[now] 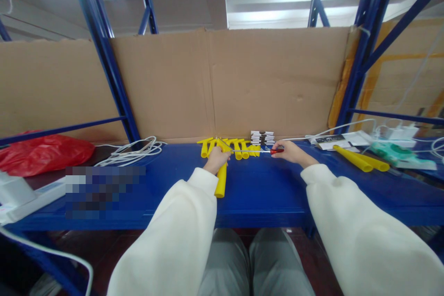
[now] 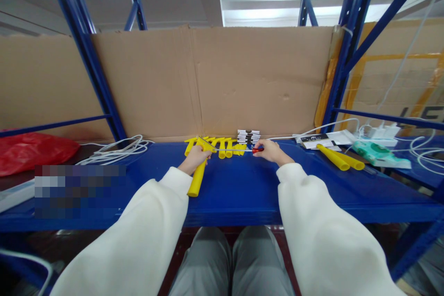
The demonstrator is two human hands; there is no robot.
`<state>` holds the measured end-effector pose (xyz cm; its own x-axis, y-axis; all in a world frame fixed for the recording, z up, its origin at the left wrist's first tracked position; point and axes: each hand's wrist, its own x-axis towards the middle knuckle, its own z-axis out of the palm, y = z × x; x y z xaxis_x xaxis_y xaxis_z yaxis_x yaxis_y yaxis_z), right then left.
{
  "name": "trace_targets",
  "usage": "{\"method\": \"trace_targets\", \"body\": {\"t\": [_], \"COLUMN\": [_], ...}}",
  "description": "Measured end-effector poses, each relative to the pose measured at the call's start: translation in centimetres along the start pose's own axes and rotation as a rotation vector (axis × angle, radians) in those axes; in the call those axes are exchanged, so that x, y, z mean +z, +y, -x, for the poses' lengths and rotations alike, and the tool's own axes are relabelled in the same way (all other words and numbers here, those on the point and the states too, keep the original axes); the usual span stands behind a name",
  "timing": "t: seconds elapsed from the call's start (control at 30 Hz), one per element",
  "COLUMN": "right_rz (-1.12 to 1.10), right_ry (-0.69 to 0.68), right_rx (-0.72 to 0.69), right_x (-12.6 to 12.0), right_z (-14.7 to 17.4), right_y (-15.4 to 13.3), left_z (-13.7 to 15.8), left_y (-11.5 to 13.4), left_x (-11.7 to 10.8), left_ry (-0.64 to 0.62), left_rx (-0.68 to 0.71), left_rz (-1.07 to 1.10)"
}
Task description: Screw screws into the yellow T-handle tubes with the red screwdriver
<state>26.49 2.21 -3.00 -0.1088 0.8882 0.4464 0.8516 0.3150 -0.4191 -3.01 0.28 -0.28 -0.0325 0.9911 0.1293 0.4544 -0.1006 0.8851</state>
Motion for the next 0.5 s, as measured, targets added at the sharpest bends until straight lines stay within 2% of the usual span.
{"method": "trace_targets", "body": {"t": [0.37, 0.5], "right_rz": [0.073, 0.150], "right_ry": [0.046, 0.107], "right_rx": [-0.075, -0.063], "right_x": [-0.24, -0.24], "right_z": [0.04, 0.12], "right_y": [0.29, -0.33], "left_z": [-0.56, -0.74], "left_y": [-0.75, -0.86], "left_x": [0.21, 0.14], "left_ry": [0.012, 0.070], "left_rx": [0.031, 0.094], "left_rz": [-0.034, -0.132]}}
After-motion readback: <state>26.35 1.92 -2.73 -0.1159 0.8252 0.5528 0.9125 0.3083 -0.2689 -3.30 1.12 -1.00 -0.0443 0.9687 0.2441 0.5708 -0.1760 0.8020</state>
